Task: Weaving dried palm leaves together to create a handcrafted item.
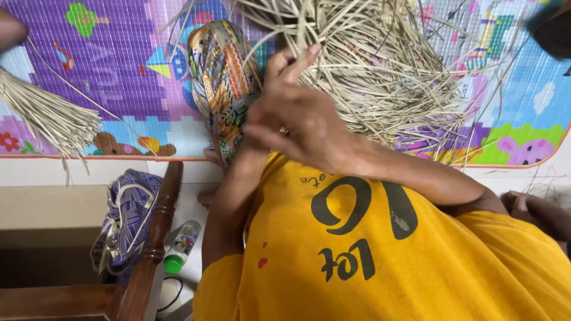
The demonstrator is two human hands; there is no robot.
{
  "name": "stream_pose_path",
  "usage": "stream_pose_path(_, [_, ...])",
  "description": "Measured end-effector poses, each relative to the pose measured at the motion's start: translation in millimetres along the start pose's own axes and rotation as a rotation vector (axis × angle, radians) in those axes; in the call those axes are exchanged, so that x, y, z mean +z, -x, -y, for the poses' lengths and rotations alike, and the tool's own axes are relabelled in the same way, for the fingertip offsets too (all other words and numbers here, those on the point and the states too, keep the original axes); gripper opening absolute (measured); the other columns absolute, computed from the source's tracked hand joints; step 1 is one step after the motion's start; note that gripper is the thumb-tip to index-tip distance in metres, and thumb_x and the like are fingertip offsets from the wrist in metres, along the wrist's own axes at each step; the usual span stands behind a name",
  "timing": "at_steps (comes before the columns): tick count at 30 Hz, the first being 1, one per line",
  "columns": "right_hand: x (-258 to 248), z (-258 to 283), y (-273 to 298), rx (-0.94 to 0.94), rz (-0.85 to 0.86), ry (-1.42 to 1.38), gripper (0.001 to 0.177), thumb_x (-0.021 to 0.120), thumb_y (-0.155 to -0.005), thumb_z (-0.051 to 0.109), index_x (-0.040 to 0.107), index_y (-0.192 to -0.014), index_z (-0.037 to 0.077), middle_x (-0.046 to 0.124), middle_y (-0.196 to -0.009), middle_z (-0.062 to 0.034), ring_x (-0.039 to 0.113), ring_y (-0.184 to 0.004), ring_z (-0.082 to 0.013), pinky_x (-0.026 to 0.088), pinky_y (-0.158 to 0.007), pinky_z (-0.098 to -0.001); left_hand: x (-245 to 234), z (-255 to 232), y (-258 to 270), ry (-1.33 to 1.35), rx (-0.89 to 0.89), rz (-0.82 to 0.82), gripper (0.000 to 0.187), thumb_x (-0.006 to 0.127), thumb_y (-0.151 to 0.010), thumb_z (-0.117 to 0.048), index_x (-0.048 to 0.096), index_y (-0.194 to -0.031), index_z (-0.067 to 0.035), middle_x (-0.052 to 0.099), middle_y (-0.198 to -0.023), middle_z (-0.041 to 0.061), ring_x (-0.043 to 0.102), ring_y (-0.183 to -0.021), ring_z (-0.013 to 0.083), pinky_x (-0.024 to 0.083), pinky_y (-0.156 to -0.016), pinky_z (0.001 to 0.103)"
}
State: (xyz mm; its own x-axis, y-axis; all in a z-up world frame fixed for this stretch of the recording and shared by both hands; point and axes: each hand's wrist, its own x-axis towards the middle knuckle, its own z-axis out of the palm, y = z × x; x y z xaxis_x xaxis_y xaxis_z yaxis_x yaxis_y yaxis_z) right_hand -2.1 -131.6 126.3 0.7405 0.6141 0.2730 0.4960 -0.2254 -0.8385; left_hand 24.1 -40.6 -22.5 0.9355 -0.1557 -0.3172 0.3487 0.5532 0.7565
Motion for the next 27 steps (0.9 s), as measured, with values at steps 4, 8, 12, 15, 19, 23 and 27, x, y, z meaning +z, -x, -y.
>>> stream_pose_path(4, [-28, -47, 41, -0.075, -0.378, 0.228, 0.026, 0.08, -0.094, 0.009, 0.058, -0.081, 0.004, 0.051, -0.072, -0.0052, 0.04, -0.063, -0.0185, 0.038, -0.054, -0.0317, -17, 8, -7, -0.064, 0.104, -0.021, 0.018, 0.078, -0.085, -0.02, 0.073, -0.096, -0.007, 0.076, -0.097, 0.009, 0.072, -0.094, 0.0183, 0.058, -0.095, 0.037])
stream_pose_path(8, [-40, -82, 88, -0.133, -0.524, 0.433, 0.028, 0.078, -0.094, 0.001, 0.052, -0.09, 0.007, 0.051, -0.079, -0.0065, 0.046, -0.07, -0.0223, 0.046, -0.063, -0.0365, -10, 2, -8, -0.125, 0.012, -0.127, 0.021, 0.079, -0.084, -0.016, 0.076, -0.099, -0.003, 0.078, -0.095, 0.009, 0.073, -0.088, 0.0146, 0.058, -0.086, 0.025])
stream_pose_path(12, [-28, -101, 98, 0.097, -0.305, 0.536, 0.023, 0.075, -0.098, 0.019, 0.062, -0.104, 0.002, 0.063, -0.097, -0.0128, 0.056, -0.088, -0.0262, 0.048, -0.079, -0.0395, -8, -1, -12, -0.391, 0.192, -0.088, 0.018, 0.072, -0.09, -0.016, 0.074, -0.1, -0.002, 0.073, -0.078, 0.007, 0.058, -0.058, 0.0094, 0.047, -0.049, 0.021])
stream_pose_path(15, [-15, -113, 87, 0.174, -0.285, 0.443, 0.051, 0.08, -0.099, 0.017, 0.051, -0.137, 0.002, 0.062, -0.101, -0.0159, 0.062, -0.086, -0.027, 0.06, -0.072, -0.0363, -5, 3, -17, -0.526, 0.284, -0.073, 0.014, 0.071, -0.091, -0.017, 0.073, -0.096, -0.005, 0.072, -0.077, 0.006, 0.057, -0.054, 0.009, 0.048, -0.045, 0.021])
stream_pose_path(19, [-3, -82, 39, -0.03, -0.316, 0.386, 0.004, 0.079, -0.094, 0.003, 0.078, -0.097, 0.003, 0.07, -0.095, -0.0118, 0.059, -0.08, -0.0217, 0.054, -0.068, -0.0361, -19, 34, -32, -0.223, 0.32, 0.069, 0.02, 0.075, -0.085, -0.008, 0.068, -0.101, 0.002, 0.069, -0.091, 0.014, 0.068, -0.073, 0.0186, 0.064, -0.063, 0.025])
stream_pose_path(23, [17, -9, -1, -0.212, -0.177, 0.282, 0.011, 0.069, -0.097, 0.006, 0.075, -0.092, -0.002, 0.051, -0.073, -0.0046, 0.047, -0.064, -0.017, 0.043, -0.05, -0.0305, -19, 39, -9, 0.108, 0.241, 0.359, 0.041, 0.04, -0.115, -0.003, 0.039, -0.151, -0.022, 0.021, -0.171, 0.015, 0.032, -0.158, 0.035, 0.059, -0.089, 0.024])
stream_pose_path(27, [35, 74, -26, -0.549, 0.091, 0.088, 0.01, 0.074, -0.084, 0.0, 0.067, -0.088, 0.006, 0.054, -0.086, -0.0039, 0.051, -0.082, -0.0208, 0.046, -0.073, -0.0348, 7, 30, -30, -0.396, 0.185, -0.077, 0.032, 0.074, -0.088, -0.027, 0.072, -0.102, 0.001, 0.065, -0.072, 0.005, 0.044, -0.044, 0.0061, 0.035, -0.033, 0.02])
